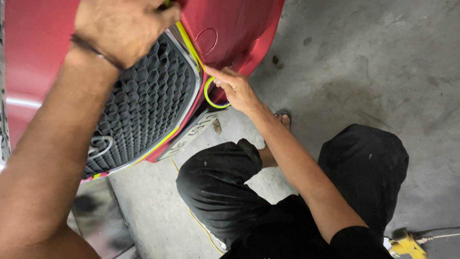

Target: The person sits on the floor in front of a red car and applies yellow-green masking tape along the edge of the front bumper and grille, pressing the tape down by hand and tearing pieces from the roll. The person also handles a pink strap on the grille and newspaper masking is visible over the engine bay.

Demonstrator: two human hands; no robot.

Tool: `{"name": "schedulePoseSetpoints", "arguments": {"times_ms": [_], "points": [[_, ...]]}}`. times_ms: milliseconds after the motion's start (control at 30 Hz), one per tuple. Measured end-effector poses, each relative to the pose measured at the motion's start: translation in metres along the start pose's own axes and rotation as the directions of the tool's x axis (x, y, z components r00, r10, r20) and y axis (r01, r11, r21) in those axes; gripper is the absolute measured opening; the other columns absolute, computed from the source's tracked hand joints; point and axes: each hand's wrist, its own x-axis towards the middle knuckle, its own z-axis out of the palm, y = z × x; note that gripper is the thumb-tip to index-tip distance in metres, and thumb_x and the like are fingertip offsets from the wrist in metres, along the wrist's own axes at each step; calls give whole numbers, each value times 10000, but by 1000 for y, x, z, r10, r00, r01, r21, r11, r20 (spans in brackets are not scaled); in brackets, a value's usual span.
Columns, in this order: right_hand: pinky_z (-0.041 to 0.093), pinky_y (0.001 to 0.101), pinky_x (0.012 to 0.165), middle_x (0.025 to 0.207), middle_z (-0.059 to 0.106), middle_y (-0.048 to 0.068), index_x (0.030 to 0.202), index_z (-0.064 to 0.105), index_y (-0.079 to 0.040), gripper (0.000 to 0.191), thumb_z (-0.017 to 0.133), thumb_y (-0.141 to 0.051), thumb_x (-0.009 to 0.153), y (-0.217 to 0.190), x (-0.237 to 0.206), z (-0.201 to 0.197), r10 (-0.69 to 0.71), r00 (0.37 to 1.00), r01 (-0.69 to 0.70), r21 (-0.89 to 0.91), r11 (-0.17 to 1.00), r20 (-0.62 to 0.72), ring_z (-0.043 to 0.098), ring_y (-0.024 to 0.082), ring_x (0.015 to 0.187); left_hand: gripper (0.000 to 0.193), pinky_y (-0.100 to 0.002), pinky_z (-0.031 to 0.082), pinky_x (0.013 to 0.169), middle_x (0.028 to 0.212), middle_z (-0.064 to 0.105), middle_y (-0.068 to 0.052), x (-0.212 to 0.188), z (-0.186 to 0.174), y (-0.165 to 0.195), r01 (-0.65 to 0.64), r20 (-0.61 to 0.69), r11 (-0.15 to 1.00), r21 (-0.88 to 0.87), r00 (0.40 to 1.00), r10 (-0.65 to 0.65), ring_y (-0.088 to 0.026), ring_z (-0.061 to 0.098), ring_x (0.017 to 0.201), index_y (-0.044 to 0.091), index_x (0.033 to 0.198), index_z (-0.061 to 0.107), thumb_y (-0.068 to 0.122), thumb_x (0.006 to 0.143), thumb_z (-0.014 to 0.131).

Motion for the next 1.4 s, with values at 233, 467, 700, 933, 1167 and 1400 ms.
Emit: {"name": "schedulePoseSetpoints", "arguments": {"times_ms": [233, 467, 700, 933, 1167, 1400], "points": [[558, 305, 853, 936, 620, 91, 1456, 608, -149, 470, 531, 67, 1045, -3, 0, -3, -60, 997, 58, -43, 997, -41, 650, 188, 886, 169, -360, 470, 923, 1225, 643, 112, 10, -3, 18, -106, 12, 980, 171, 994, 106, -118, 556, 1244, 289, 1076, 725, 321, 975, 593], [566, 309, 815, 935, 621, 84, 1454, 603, -203, 604, 542, 142, 962, -23, -4, 1, -72, 991, 50, -196, 979, -109, 690, 200, 883, 190, -455, 395, 1054, 1204, 624, 69, -1, 5, 26, -89, -19, 991, 97, 996, 91, -169, 517, 1266, 247, 1087, 737, 314, 989, 589], [551, 413, 717, 920, 586, 85, 1478, 577, -275, 656, 576, 95, 936, -42, -3, 6, -93, 986, 12, -495, 869, -139, 666, 269, 775, 192, -564, 287, 1218, 1208, 641, 75, -3, 12, 37, -100, -70, 990, 99, 992, 107, -190, 509, 1328, 261, 1080, 775, 323, 984, 620], [542, 448, 574, 925, 582, 90, 1544, 477, -318, 694, 636, -69, 917, -51, -3, 18, -58, 991, -52, -764, 643, -117, 634, 291, 584, 191, -610, 210, 1246, 1177, 621, 37, -9, 26, 57, -97, -95, 994, 51, 990, 101, -212, 518, 1328, 220, 1070, 774, 322, 994, 630], [532, 448, 523, 948, 603, 117, 1552, 475, -287, 759, 639, -46, 851, -60, 1, 17, 7, 999, -45, -820, 571, -50, 638, 304, 561, 161, -596, 179, 1289, 1224, 605, 30, -18, 39, 70, -61, -118, 998, 26, 991, 64, -199, 506, 1358, 227, 1078, 770, 287, 999, 643], [552, 421, 700, 878, 645, 92, 1446, 607, -285, 507, 655, -83, 983, -74, 4, -11, 16, 999, -40, -545, 838, -48, 670, 279, 757, 158, -617, 159, 1315, 1258, 611, -16, -19, 47, 73, -44, -103, 999, 31, 994, 47, -233, 496, 1391, 219, 1029, 764, 311, 960, 655]]}}
